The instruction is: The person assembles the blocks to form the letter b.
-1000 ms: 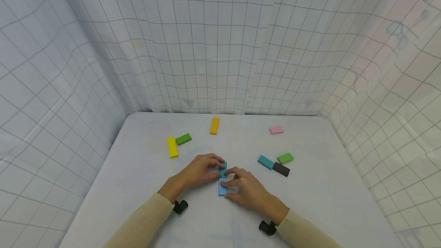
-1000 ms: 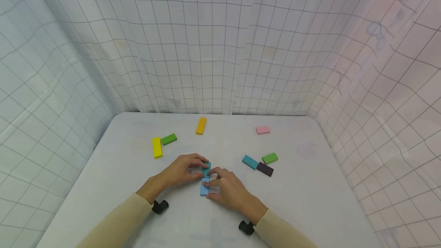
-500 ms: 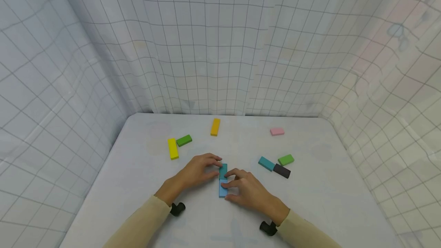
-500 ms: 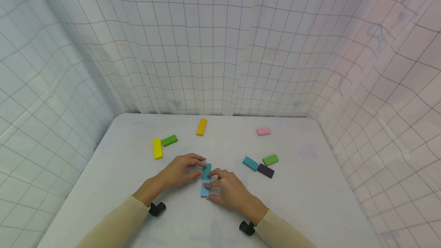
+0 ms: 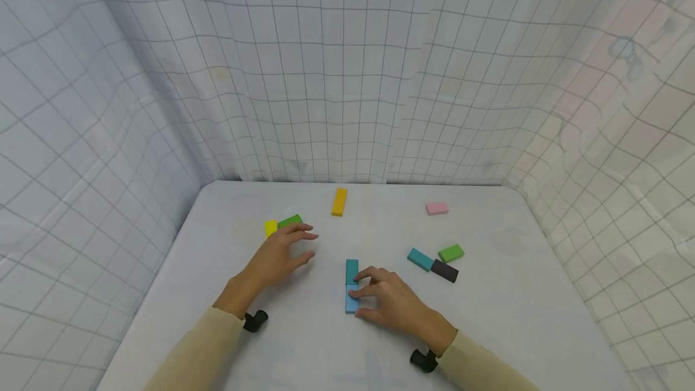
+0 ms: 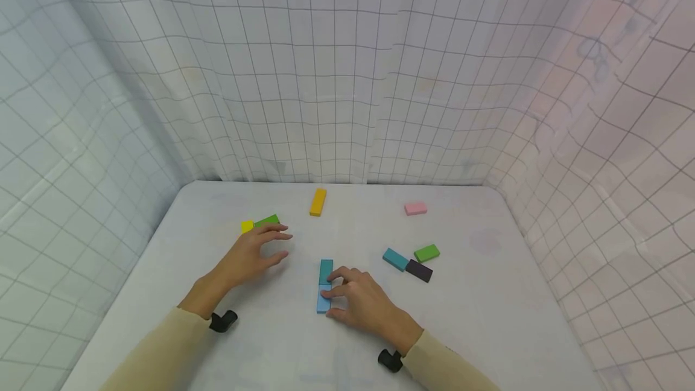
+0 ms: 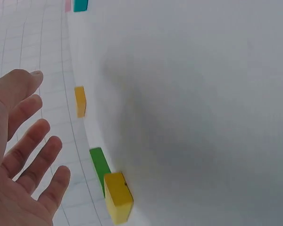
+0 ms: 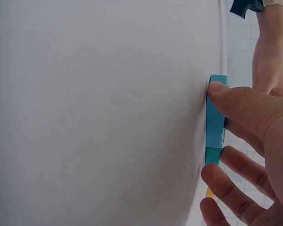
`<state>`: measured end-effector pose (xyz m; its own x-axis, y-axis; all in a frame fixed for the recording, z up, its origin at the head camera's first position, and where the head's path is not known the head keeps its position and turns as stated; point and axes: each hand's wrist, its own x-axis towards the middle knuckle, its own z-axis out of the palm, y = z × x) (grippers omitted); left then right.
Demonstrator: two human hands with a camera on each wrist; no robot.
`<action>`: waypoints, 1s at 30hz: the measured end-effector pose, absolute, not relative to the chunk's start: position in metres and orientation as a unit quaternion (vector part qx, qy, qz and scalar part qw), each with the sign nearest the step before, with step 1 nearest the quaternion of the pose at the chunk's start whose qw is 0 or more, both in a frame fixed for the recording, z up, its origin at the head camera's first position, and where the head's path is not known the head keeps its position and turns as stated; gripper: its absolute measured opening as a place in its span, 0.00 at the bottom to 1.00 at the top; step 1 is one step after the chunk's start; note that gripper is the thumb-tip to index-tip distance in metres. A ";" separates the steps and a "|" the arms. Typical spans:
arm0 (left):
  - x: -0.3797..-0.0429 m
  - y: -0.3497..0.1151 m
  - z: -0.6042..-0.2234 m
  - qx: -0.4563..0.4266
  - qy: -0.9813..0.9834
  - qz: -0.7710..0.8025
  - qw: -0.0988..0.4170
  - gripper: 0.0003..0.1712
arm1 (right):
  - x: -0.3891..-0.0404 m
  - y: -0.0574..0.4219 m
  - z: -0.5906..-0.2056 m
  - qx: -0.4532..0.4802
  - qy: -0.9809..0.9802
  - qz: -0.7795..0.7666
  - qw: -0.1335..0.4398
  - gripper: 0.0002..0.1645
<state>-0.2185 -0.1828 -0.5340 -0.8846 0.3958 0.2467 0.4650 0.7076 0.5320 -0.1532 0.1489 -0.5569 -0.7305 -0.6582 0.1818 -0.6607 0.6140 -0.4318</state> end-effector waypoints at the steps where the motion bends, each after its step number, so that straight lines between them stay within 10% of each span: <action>1: -0.220 -0.189 -0.533 -0.226 -0.925 -0.298 0.062 0.25 | -0.153 0.149 -0.557 0.369 -0.897 0.242 0.004 0.25; 16: -0.238 -0.263 -0.539 -0.135 -0.962 -0.239 0.014 0.45 | -0.154 0.150 -0.559 0.382 -0.893 0.237 0.012 0.26; 30: -0.244 -0.273 -0.550 -0.153 -0.955 -0.254 0.022 0.41 | -0.155 0.150 -0.556 0.372 -0.898 0.235 -0.014 0.27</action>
<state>-0.2437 -0.2732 -0.5496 -0.9522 0.2809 0.1198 0.3033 0.8245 0.4776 -0.1549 0.1500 -0.5561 -0.7232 -0.6740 0.1505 -0.6611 0.6128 -0.4329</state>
